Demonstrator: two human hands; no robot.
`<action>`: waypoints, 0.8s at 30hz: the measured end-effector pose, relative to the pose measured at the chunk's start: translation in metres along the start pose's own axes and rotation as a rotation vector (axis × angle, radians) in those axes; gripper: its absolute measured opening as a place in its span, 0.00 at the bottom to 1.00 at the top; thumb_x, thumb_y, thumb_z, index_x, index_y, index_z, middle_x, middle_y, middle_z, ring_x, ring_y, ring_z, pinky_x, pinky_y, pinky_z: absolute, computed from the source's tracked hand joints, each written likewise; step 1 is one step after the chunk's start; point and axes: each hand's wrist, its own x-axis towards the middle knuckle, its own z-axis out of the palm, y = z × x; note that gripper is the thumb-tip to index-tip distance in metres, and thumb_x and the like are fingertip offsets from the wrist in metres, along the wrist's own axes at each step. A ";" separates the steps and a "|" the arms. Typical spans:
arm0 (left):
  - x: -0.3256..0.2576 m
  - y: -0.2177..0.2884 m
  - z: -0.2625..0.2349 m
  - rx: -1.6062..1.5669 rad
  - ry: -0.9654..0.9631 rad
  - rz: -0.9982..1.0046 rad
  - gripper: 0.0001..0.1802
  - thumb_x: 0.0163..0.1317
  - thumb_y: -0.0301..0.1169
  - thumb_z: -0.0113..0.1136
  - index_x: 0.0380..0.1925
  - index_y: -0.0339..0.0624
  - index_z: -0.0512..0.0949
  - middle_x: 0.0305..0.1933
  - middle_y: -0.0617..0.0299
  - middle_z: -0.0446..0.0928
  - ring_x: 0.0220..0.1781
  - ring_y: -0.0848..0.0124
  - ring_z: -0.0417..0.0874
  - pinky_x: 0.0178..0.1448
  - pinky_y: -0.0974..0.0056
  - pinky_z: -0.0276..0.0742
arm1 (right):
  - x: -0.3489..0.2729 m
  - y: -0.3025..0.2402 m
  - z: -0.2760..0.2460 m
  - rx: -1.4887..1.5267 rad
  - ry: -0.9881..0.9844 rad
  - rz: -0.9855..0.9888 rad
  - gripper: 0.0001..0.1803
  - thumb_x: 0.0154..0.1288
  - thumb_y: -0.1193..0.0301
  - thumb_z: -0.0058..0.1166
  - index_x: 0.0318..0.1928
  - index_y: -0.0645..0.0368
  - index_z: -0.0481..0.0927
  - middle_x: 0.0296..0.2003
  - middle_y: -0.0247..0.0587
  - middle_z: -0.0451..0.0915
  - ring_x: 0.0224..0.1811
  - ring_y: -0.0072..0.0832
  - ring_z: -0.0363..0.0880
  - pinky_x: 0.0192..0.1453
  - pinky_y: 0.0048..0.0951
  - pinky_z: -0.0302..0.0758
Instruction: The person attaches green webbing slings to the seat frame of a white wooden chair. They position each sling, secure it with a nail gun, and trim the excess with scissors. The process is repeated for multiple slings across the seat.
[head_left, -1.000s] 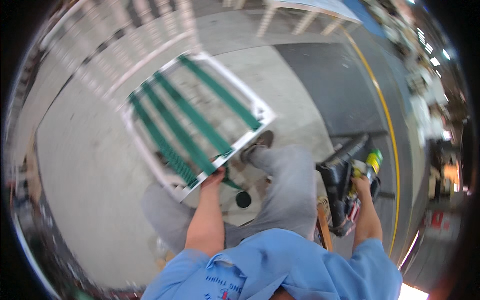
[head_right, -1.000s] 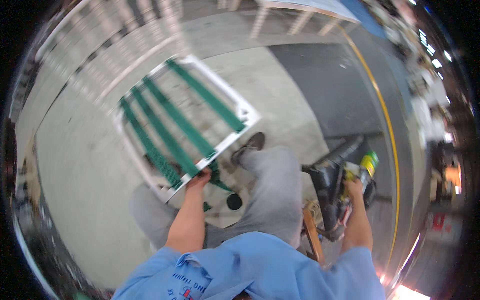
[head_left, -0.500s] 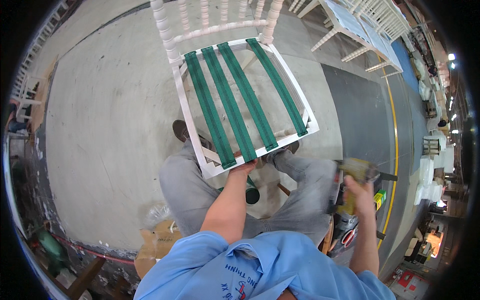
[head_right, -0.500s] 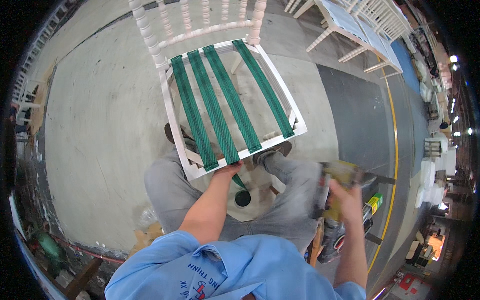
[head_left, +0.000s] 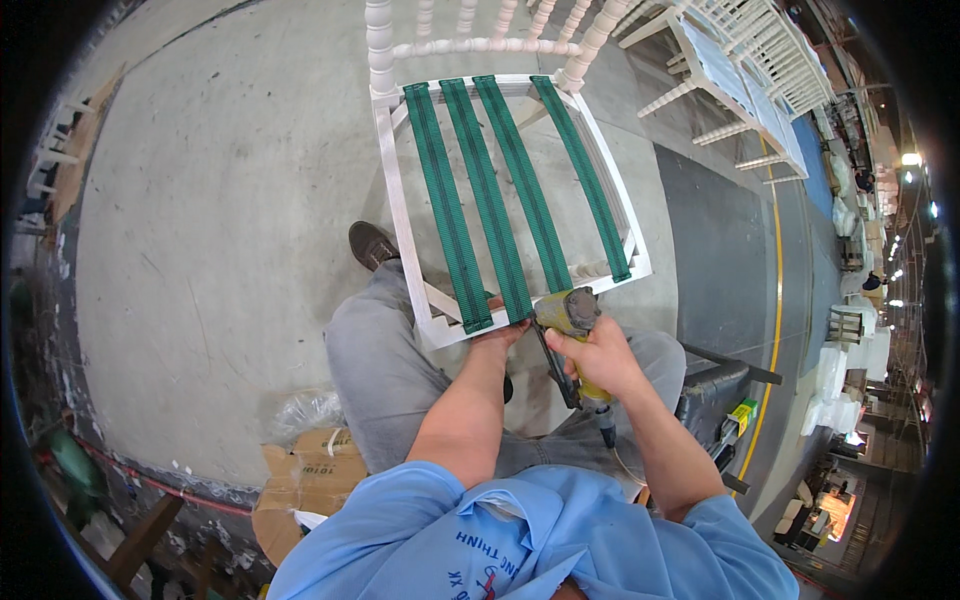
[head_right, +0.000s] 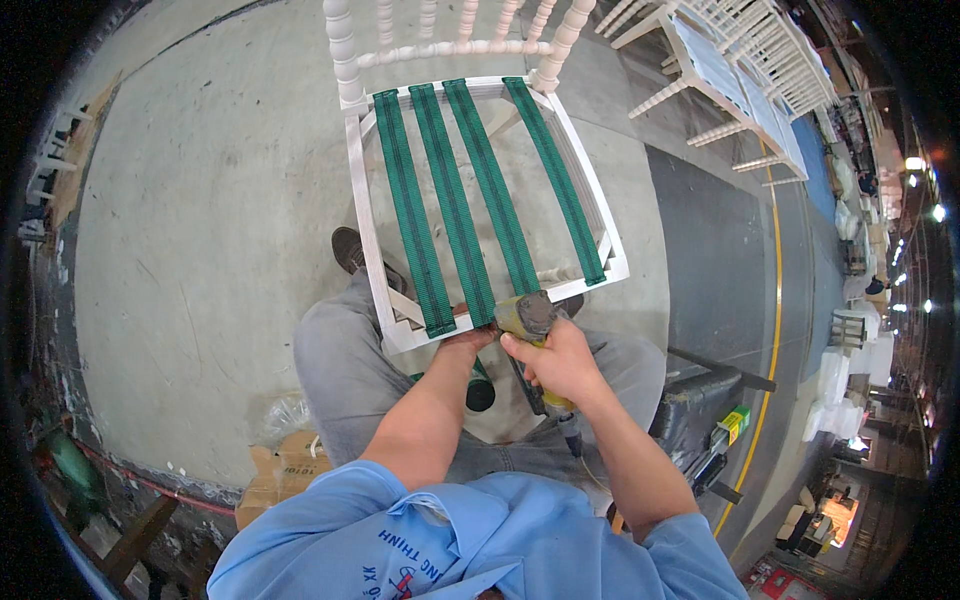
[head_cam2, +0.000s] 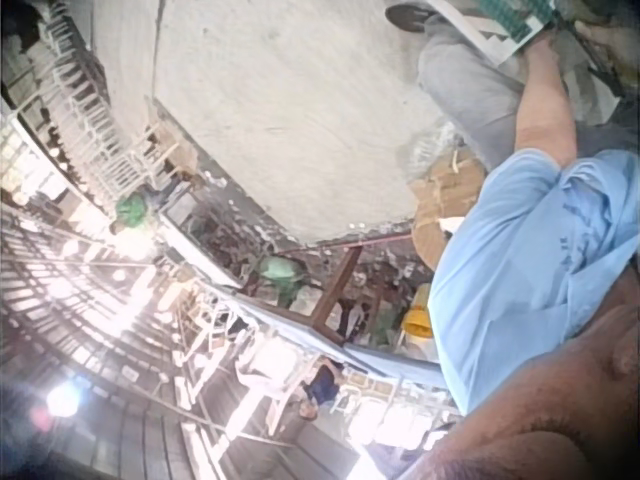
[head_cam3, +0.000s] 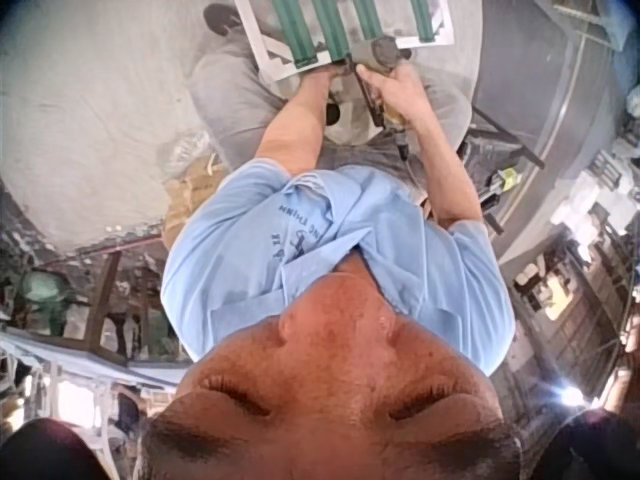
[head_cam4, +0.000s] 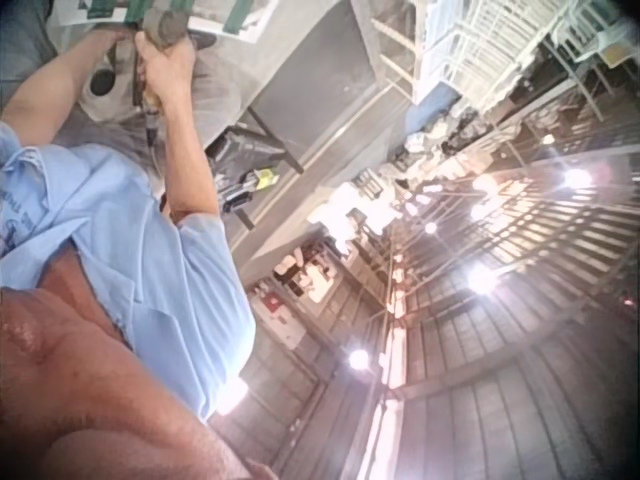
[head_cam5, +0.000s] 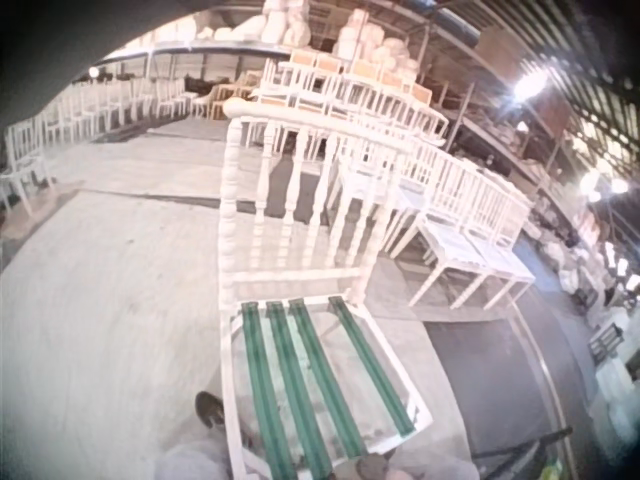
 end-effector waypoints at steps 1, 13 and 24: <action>-0.002 -0.002 0.004 0.033 0.013 -0.009 0.07 0.76 0.32 0.53 0.40 0.48 0.80 0.36 0.63 0.84 0.32 0.67 0.86 0.34 0.61 0.86 | 0.001 0.001 0.001 -0.028 0.016 0.009 0.18 0.71 0.63 0.71 0.50 0.64 0.83 0.31 0.34 0.84 0.23 0.20 0.78 0.26 0.28 0.76; -0.016 -0.005 0.013 -0.099 0.006 0.086 0.16 0.75 0.46 0.57 0.46 0.45 0.82 0.40 0.60 0.84 0.36 0.61 0.86 0.42 0.51 0.88 | -0.003 -0.015 0.016 -0.140 0.011 0.054 0.19 0.71 0.59 0.72 0.46 0.64 0.84 0.25 0.34 0.82 0.22 0.20 0.79 0.25 0.28 0.77; 0.003 0.008 -0.017 0.216 -0.110 -0.074 0.16 0.73 0.46 0.60 0.43 0.45 0.83 0.39 0.56 0.87 0.42 0.52 0.90 0.48 0.42 0.88 | -0.020 0.004 0.006 0.021 0.027 -0.015 0.20 0.71 0.59 0.71 0.48 0.64 0.85 0.30 0.34 0.84 0.22 0.20 0.80 0.25 0.28 0.77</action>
